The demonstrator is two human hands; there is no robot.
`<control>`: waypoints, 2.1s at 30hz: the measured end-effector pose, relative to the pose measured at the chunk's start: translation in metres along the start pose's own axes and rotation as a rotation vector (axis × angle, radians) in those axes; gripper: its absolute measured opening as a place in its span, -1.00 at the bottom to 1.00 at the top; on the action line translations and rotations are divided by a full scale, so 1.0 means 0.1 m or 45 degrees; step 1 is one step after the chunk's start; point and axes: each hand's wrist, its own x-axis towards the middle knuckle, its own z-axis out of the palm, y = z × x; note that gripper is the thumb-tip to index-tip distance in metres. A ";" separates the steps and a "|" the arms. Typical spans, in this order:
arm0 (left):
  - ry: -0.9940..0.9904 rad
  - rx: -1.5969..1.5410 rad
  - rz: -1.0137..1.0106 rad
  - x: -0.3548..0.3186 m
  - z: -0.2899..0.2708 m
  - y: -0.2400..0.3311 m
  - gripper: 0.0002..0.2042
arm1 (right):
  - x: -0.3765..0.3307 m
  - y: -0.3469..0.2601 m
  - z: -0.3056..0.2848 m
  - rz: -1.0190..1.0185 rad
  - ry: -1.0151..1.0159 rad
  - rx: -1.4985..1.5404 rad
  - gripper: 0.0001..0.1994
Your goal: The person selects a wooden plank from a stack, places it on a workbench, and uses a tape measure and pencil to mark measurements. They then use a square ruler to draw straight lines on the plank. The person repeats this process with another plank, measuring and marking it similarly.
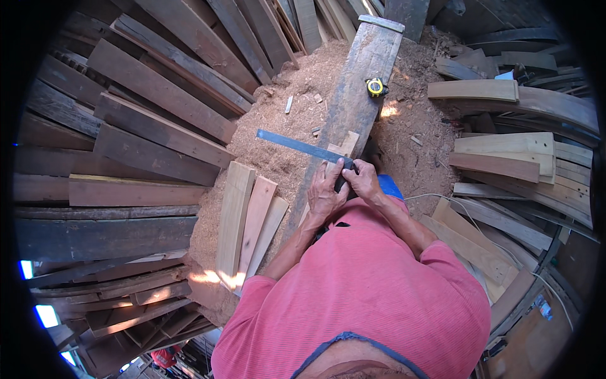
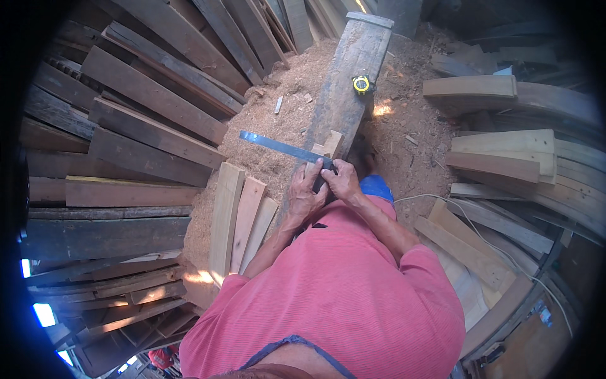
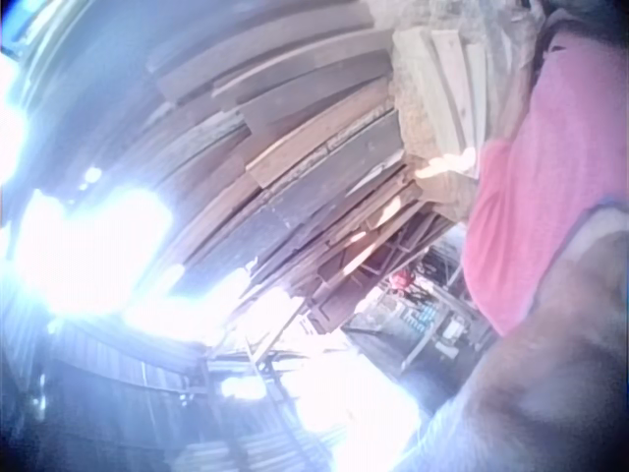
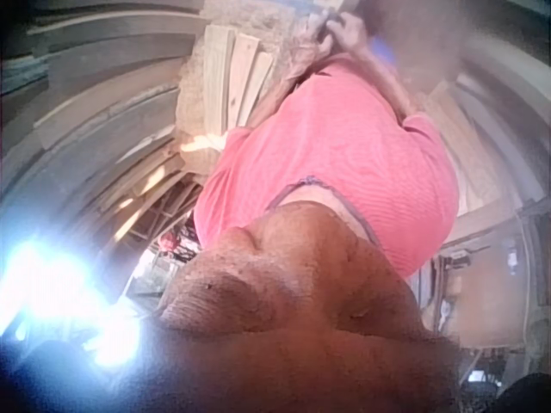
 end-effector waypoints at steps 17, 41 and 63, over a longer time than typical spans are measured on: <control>-0.028 -0.060 -0.058 0.02 -0.04 0.05 -0.31 | 0.09 -0.16 -0.16 0.127 -0.105 -0.425 -0.74; 0.031 -0.020 -0.023 0.02 -0.05 0.08 -0.31 | 0.29 -1.24 -0.43 -0.583 -0.312 -0.731 -0.80; 0.007 -0.018 -0.048 0.02 -0.06 0.08 -0.32 | 0.32 -1.24 -0.29 -0.619 -0.301 -0.750 -0.77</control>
